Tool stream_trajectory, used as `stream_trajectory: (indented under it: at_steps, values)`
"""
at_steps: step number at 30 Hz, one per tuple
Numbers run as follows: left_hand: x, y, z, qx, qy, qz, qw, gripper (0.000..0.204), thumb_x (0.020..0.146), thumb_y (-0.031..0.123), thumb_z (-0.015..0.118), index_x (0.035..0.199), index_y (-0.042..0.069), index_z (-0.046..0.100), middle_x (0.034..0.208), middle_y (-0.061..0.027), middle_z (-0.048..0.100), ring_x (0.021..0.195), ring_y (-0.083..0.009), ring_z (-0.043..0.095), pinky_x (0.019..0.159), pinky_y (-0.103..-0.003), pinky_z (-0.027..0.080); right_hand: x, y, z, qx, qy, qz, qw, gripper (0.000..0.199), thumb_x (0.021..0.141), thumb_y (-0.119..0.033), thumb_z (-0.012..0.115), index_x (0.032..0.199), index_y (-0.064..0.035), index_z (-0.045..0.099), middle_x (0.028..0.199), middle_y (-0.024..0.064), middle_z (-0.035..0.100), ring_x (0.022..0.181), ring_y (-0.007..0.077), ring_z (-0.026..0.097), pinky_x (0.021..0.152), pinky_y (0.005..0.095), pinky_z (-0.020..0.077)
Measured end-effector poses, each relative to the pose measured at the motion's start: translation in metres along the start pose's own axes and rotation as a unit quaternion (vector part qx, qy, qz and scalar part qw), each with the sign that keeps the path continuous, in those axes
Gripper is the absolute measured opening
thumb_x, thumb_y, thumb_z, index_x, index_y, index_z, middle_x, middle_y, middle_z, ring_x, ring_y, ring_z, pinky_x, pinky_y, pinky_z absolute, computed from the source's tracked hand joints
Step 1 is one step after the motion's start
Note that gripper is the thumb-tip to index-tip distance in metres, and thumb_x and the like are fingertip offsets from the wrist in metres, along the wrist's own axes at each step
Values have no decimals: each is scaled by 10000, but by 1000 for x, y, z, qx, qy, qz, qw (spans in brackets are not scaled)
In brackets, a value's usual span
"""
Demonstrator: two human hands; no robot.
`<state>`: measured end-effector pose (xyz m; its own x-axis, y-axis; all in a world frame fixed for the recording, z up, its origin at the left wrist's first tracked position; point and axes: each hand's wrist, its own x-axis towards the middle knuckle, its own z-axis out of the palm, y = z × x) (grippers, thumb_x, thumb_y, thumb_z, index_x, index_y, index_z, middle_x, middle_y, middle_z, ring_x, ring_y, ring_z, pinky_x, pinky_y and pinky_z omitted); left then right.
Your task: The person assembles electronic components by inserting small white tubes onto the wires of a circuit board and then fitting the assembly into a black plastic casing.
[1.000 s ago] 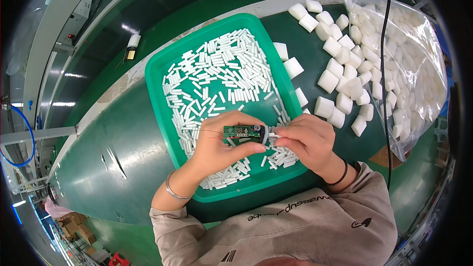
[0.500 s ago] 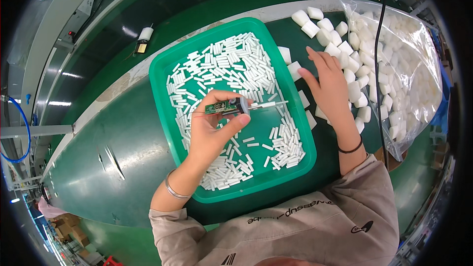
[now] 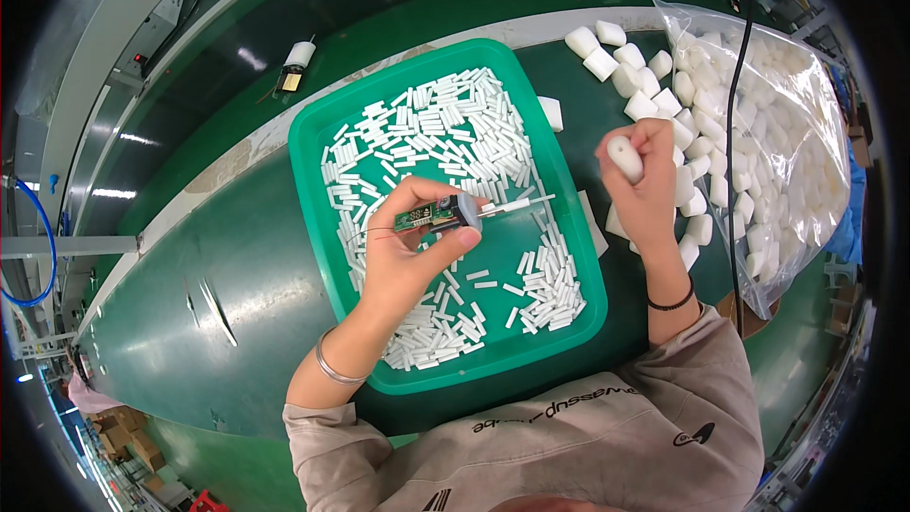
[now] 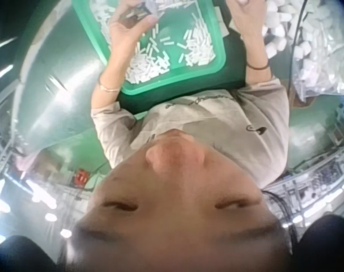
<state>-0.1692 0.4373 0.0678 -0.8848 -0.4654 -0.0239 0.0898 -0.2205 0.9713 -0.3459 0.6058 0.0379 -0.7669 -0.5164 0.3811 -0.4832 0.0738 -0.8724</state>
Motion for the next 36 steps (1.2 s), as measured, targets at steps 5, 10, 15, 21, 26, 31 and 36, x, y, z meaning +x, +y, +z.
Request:
stream_trajectory:
  at_steps: [5, 10, 15, 21, 26, 31, 36]
  values:
    - [-2, 3, 3, -18, -3, -2, 1000, 295, 676, -18, 673, 922, 38, 521, 871, -64, 579, 940, -195, 577, 768, -279, 493, -12, -41, 3, 287, -184, 203, 918, 482, 902, -379, 356, 1243, -44, 302, 797, -11, 381, 579, 41, 312, 477, 159, 283]
    - [-4, 3, 3, -45, -4, 9, 999, 311, 680, -15, 672, 944, 42, 519, 894, -72, 584, 952, -190, 569, 784, -285, 481, -26, -57, 22, 405, -180, 287, 849, 385, 902, -306, 396, 1136, -2, 433, 839, 12, 445, 634, 54, 403, 499, 164, 339]
    - [-6, -1, 1, -69, -29, 19, 997, 311, 678, -5, 678, 947, 44, 529, 899, -68, 582, 900, -161, 567, 771, -269, 457, -40, -39, 20, 436, -191, 248, 843, 259, 848, -156, 511, 1041, 17, 515, 877, 88, 558, 656, 79, 523, 546, 196, 430]
    - [-5, -1, -2, 9, -77, 45, 996, 261, 689, 12, 673, 915, 32, 543, 954, -87, 589, 846, -136, 554, 767, -259, 451, -42, -51, 30, 396, -149, 216, 880, 252, 802, -24, 545, 1042, 21, 482, 913, 102, 559, 734, 140, 572, 647, 233, 478]
    - [-7, 3, 1, -79, 18, -6, 997, 281, 671, -13, 678, 911, 27, 535, 975, -117, 587, 899, -164, 565, 796, -271, 456, -42, -48, 33, 394, -147, 189, 887, 367, 773, 76, 535, 1112, 5, 414, 1067, 127, 524, 1007, 180, 524, 843, 275, 421]
    - [-6, -7, -2, -32, -43, 71, 996, 346, 603, -38, 711, 896, 36, 543, 949, -110, 586, 921, -182, 559, 805, -292, 448, -42, -50, 29, 339, -161, 167, 912, 363, 762, 57, 561, 1099, 11, 431, 1071, 123, 528, 963, 166, 534, 842, 275, 417]
    - [-6, -10, -2, -45, -35, 75, 996, 347, 593, -17, 724, 884, 37, 543, 900, -93, 581, 904, -191, 560, 795, -296, 448, -46, -46, 24, 284, -189, 150, 928, 324, 727, 33, 620, 1025, 23, 494, 1060, 123, 532, 914, 159, 545, 810, 272, 441]
